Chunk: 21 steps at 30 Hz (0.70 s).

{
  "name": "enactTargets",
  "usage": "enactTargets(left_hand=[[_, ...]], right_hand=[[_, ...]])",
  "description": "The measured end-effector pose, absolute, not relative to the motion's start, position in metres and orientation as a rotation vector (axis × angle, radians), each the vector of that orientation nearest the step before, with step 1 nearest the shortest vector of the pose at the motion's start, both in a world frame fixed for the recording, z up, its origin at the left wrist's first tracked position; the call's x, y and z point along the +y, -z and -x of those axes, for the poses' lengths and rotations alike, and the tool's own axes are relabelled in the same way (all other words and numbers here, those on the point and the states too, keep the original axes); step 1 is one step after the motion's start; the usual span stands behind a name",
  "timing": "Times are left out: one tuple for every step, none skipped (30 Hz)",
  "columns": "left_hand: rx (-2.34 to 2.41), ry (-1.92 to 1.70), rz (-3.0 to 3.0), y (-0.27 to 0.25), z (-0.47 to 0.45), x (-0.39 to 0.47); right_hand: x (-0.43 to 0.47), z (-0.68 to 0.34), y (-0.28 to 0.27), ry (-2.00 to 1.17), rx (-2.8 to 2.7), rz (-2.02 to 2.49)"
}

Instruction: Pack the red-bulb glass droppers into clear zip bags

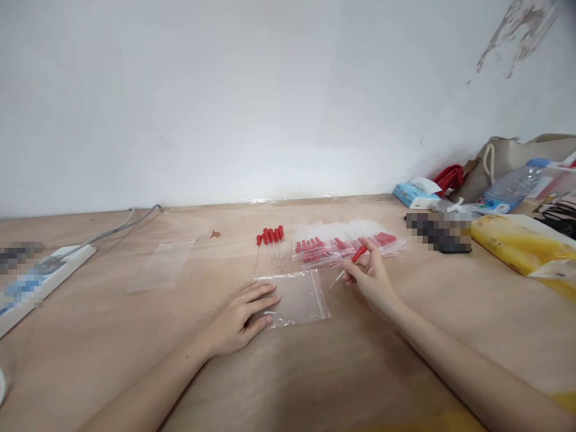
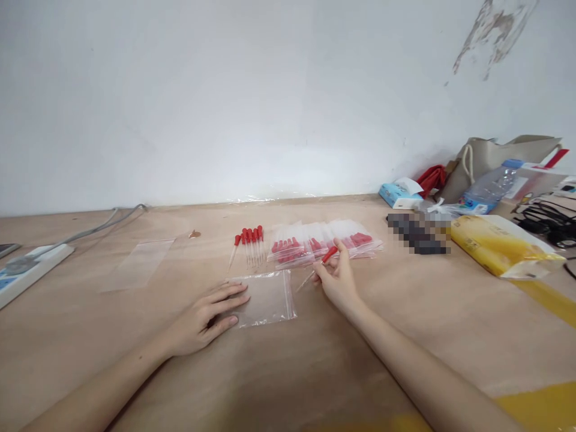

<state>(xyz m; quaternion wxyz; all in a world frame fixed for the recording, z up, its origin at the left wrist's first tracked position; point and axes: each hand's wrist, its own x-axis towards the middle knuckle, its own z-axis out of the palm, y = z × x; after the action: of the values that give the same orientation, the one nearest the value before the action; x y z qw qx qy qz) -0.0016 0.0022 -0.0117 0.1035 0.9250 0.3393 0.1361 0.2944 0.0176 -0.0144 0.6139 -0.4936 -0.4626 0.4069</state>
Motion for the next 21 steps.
enactTargets(left_hand=[[0.996,-0.405,-2.732,0.012,0.002,0.003],[0.993,-0.407,-2.736,0.012,0.002,0.003],[0.992,-0.406,-2.739,0.011,0.002,0.003],[0.994,-0.401,-2.741,0.011,0.002,0.003],[0.998,-0.39,-2.74,0.011,0.001,0.003],[1.003,-0.383,-2.739,0.011,0.001,0.003],[1.005,-0.377,-2.738,0.011,0.001,0.003],[1.005,-0.376,-2.738,0.011,0.001,0.004],[1.003,-0.378,-2.739,0.012,0.002,0.004],[1.003,-0.385,-2.74,0.012,0.002,0.004],[1.005,-0.388,-2.74,0.012,0.002,0.004],[1.008,-0.387,-2.738,0.011,0.001,0.004],[1.011,-0.387,-2.733,0.011,0.001,0.004],[1.011,-0.388,-2.727,0.01,0.001,0.004],[1.007,-0.392,-2.72,0.009,0.0,0.003],[1.002,-0.4,-2.712,0.008,0.0,0.003],[0.998,-0.411,-2.703,0.007,-0.001,0.002],[0.998,-0.422,-2.694,0.006,-0.001,0.002],[1.002,-0.428,-2.685,0.006,-0.002,0.001],[1.008,-0.43,-2.678,0.005,-0.002,0.001],[1.012,-0.433,-2.674,0.005,-0.002,0.001]], right_hand=[[0.014,-0.295,0.017,-0.942,-1.041,1.132],[0.012,-0.294,0.019,-0.941,-1.021,1.123],[0.013,-0.292,0.021,-0.937,-1.006,1.112],[0.014,-0.29,0.022,-0.933,-0.996,1.103],[0.015,-0.287,0.022,-0.934,-0.987,1.098],[0.016,-0.285,0.023,-0.942,-0.98,1.095],[0.016,-0.283,0.023,-0.958,-0.973,1.089],[0.016,-0.281,0.023,-0.98,-0.962,1.079],[0.015,-0.281,0.024,-1.005,-0.947,1.067],[0.014,-0.28,0.024,-1.031,-0.931,1.054],[0.012,-0.281,0.025,-1.057,-0.917,1.039],[0.011,-0.281,0.025,-1.084,-0.905,1.024],[0.009,-0.282,0.025,-1.114,-0.895,1.009],[0.007,-0.283,0.026,-1.147,-0.887,0.995],[0.006,-0.284,0.026,-1.186,-0.882,0.981],[0.004,-0.285,0.026,-1.232,-0.884,0.969],[0.003,-0.285,0.026,-1.283,-0.895,0.962],[0.003,-0.286,0.026,-1.338,-0.916,0.958],[0.002,-0.287,0.025,-1.387,-0.952,0.957],[0.001,-0.288,0.024,-1.424,-1.007,0.96],[0.0,-0.288,0.023,-1.445,-1.079,0.968]])
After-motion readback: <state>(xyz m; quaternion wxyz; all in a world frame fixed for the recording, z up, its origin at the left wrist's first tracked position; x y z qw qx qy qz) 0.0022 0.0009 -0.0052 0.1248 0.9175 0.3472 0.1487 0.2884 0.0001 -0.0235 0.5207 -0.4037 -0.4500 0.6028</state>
